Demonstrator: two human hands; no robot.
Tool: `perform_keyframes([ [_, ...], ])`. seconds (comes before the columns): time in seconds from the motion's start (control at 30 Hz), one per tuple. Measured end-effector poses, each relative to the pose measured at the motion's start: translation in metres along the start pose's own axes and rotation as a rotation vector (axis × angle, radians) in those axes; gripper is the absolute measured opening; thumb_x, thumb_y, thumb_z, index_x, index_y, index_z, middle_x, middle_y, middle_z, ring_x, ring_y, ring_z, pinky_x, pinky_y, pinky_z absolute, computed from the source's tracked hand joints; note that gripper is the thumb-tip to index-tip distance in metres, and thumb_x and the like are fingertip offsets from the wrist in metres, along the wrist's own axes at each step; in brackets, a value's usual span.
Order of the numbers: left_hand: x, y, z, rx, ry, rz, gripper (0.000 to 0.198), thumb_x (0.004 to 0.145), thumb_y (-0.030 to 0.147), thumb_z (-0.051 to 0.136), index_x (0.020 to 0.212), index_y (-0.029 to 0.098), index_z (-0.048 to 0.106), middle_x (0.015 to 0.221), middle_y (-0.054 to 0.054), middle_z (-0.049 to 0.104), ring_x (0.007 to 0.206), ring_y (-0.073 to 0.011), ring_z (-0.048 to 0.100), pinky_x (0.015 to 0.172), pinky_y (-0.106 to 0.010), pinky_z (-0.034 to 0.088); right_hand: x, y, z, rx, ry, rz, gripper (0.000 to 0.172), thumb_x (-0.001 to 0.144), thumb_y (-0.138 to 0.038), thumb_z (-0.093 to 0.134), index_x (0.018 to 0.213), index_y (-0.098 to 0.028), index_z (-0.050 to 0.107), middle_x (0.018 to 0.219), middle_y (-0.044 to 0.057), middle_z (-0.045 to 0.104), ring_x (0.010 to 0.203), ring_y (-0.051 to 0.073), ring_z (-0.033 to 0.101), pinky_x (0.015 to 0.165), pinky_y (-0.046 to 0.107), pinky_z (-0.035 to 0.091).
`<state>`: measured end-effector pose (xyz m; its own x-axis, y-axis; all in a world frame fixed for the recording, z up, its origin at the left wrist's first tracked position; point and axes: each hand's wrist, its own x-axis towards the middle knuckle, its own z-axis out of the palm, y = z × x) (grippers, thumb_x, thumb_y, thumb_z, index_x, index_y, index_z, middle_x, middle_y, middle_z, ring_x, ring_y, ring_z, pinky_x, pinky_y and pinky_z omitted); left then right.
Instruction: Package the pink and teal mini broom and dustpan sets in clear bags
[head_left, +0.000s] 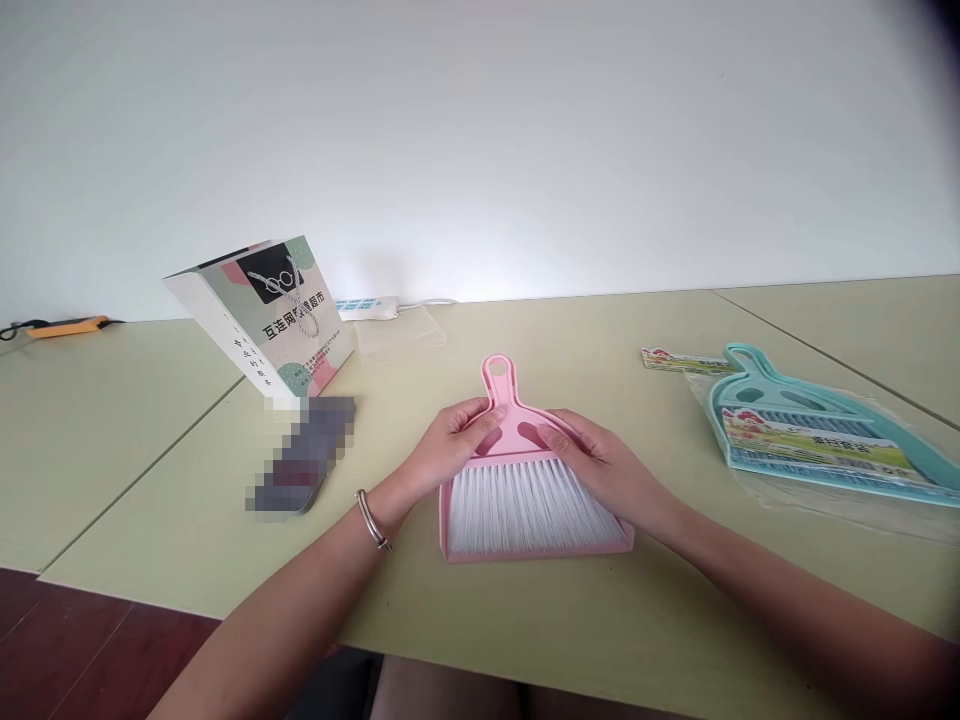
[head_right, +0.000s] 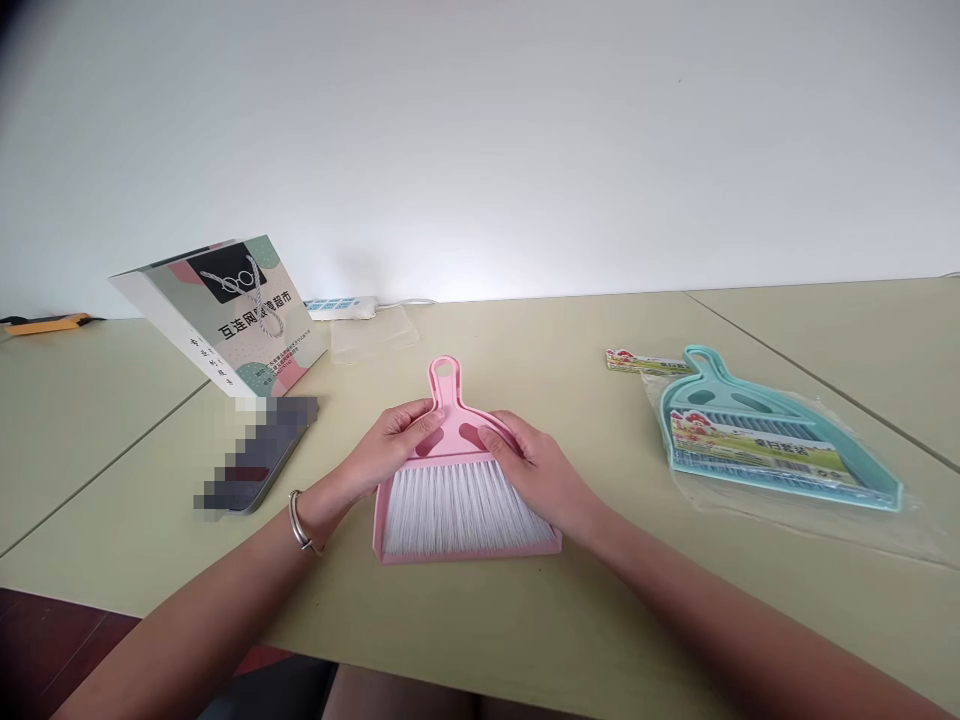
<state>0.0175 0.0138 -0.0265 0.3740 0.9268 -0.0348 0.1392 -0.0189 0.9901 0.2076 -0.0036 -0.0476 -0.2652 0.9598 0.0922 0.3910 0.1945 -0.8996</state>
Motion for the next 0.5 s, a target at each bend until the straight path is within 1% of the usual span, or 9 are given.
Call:
perform_keyframes([
  [0.07,0.0004,-0.0007,0.0008,0.043,0.019,-0.004,0.038,0.081,0.052,0.051,0.07,0.016,0.051,0.057,0.005,0.035,0.053,-0.0067,0.031,0.051,-0.021,0.025,0.0008,0.0032,0.0011,-0.013,0.001,-0.002,0.033,0.088,-0.048,0.04,0.103,-0.025,0.059,0.101,0.002,0.066,0.097,0.021,0.059,0.082,0.032,0.045],
  [0.13,0.0009,-0.0015,0.0015,0.064,0.032,-0.002,0.039,0.081,0.053,0.05,0.068,0.016,0.049,0.056,0.005,0.033,0.053,-0.0072,0.03,0.051,-0.022,0.023,0.0017,0.0053,0.0017,-0.025,0.003,-0.009,0.033,0.088,-0.047,0.04,0.102,-0.024,0.059,0.099,0.002,0.067,0.097,0.02,0.059,0.081,0.032,0.045],
  [0.3,0.0022,-0.0035,-0.0001,0.082,0.04,-0.009,0.037,0.081,0.051,0.05,0.07,0.015,0.053,0.058,0.004,0.035,0.054,-0.0082,0.032,0.052,-0.023,0.025,0.0024,0.0048,0.0037,-0.04,0.006,0.003,0.031,0.088,-0.047,0.04,0.098,-0.024,0.058,0.094,0.001,0.066,0.096,0.021,0.059,0.08,0.032,0.045],
  [0.5,0.0029,-0.0059,-0.0067,0.038,0.002,-0.038,0.033,0.079,0.048,0.054,0.07,0.016,0.051,0.064,0.003,0.038,0.058,-0.0088,0.037,0.057,-0.023,0.031,0.0002,0.001,0.0093,-0.029,-0.046,0.031,0.032,0.089,-0.048,0.038,0.1,-0.024,0.056,0.098,0.002,0.066,0.092,0.019,0.059,0.08,0.032,0.044],
])
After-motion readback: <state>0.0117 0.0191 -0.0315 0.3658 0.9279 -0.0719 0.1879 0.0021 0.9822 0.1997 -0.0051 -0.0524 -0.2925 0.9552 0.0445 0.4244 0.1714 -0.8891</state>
